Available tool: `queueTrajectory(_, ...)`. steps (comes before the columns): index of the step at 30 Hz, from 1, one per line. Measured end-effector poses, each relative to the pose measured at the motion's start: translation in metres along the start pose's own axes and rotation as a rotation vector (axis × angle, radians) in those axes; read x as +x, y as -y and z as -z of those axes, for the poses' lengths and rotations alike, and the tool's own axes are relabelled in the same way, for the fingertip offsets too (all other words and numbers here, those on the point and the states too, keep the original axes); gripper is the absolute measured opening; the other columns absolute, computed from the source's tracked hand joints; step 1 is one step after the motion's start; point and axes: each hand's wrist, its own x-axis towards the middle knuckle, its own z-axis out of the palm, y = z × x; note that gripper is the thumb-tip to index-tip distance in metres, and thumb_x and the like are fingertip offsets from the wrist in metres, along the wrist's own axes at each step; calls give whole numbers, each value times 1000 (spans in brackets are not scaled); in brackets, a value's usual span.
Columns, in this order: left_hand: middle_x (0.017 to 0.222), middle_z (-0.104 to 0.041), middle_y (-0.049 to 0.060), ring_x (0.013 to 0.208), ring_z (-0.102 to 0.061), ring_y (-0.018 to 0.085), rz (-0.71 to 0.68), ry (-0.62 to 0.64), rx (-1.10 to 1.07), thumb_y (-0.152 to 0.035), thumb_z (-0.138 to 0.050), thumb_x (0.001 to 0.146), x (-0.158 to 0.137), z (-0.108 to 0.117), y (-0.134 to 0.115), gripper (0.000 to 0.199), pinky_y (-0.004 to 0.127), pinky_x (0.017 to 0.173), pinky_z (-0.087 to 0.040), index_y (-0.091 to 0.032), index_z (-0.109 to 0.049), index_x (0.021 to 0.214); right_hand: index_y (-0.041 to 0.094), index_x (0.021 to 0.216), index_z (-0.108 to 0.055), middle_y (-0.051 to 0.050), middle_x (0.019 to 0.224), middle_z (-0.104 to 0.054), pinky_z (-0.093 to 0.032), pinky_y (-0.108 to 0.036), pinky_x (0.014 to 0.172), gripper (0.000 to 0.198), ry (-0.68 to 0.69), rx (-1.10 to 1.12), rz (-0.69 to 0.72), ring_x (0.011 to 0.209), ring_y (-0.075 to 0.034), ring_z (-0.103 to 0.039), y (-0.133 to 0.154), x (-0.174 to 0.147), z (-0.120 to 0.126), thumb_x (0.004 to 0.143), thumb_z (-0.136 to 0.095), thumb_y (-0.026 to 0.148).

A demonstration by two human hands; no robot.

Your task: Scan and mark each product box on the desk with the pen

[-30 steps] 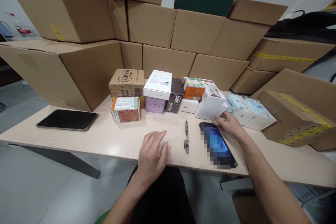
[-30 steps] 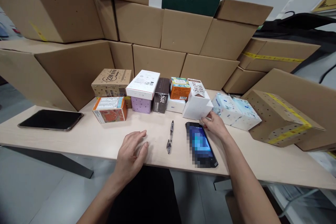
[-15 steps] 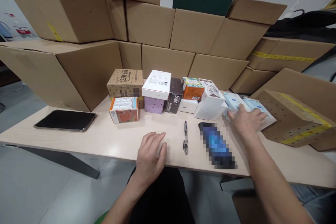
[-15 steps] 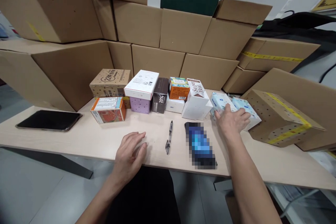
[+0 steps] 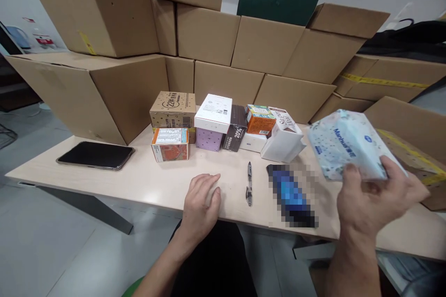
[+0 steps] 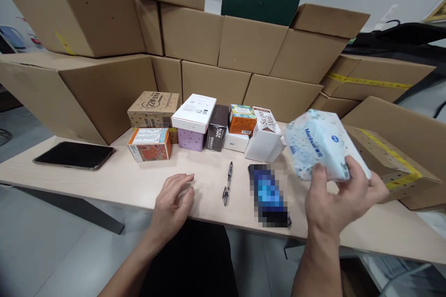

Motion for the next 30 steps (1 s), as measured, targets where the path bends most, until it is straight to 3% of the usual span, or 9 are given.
queueTrajectory(2, 117, -69, 9, 110, -63, 23, 141, -75, -106, -21, -58, 92, -1, 2, -1, 31, 41, 97, -54, -22, -64, 122, 18, 134, -61, -19, 134, -52, -44, -48, 106, 60, 105, 234, 16, 129, -32, -52, 33, -22, 15, 78, -74, 34)
queueTrajectory(6, 126, -65, 9, 115, -63, 21, 407, -292, -341, -32, -58, 95, 1, 12, -3, 34, 36, 99, -52, -22, -61, 127, 27, 128, -62, -12, 140, -51, -42, -52, 110, 43, 595, 509, 110, 133, -30, -50, 89, -67, 9, 86, -68, 32)
queueTrajectory(11, 132, -63, 9, 122, -60, 23, 415, -340, -380, -43, -55, 97, 14, 26, 5, 41, 35, 103, -49, -22, -59, 132, 27, 142, -51, -14, 154, -42, -43, -50, 110, 52, 955, 595, 234, 140, -30, -45, 106, -97, -26, 92, -61, 37)
queueTrajectory(13, 133, -62, 10, 122, -60, 24, 445, -288, -368, -46, -53, 97, 17, 27, 11, 45, 36, 103, -49, -21, -57, 134, 25, 149, -42, -15, 156, -38, -40, -52, 112, 64, 972, 542, 234, 142, -30, -41, 101, -101, -32, 91, -62, 44)
queueTrajectory(15, 134, -61, 10, 123, -59, 24, 471, -253, -355, -48, -52, 97, 18, 27, 16, 47, 37, 103, -48, -21, -55, 135, 23, 149, -42, -16, 150, -45, -41, -53, 110, 70, 880, 484, 207, 138, -31, -44, 94, -102, -32, 88, -63, 51)
queueTrajectory(18, 134, -61, 10, 126, -56, 25, 456, -228, -285, -49, -48, 99, 20, 26, 18, 44, 38, 106, -45, -21, -57, 132, 20, 134, -57, -14, 120, -63, -46, -50, 98, 61, 742, 416, 194, 114, -30, -55, 90, -105, -30, 89, -57, 60)
queueTrajectory(21, 125, -63, 9, 122, -56, 25, 404, -173, -189, -49, -42, 101, 21, 27, 17, 40, 40, 107, -42, -21, -64, 121, 18, 124, -64, -10, 96, -67, -48, -45, 87, 55, 736, 377, 226, 94, -27, -56, 94, -108, -31, 93, -51, 61)
queueTrajectory(26, 126, -63, 8, 120, -57, 24, 332, -198, -263, -46, -46, 100, 18, 28, 15, 36, 38, 105, -45, -23, -63, 121, 17, 135, -57, -13, 112, -67, -47, -48, 92, 56, 730, 407, 319, 107, -30, -53, 100, -109, -34, 94, -52, 55)
queueTrajectory(30, 127, -61, 9, 123, -56, 25, 311, -252, -324, -45, -50, 99, 12, 27, 15, 32, 38, 105, -44, -21, -61, 115, 19, 125, -59, -14, 123, -64, -43, -50, 102, 43, 717, 445, 312, 124, -31, -48, 100, -109, -31, 97, -51, 49)
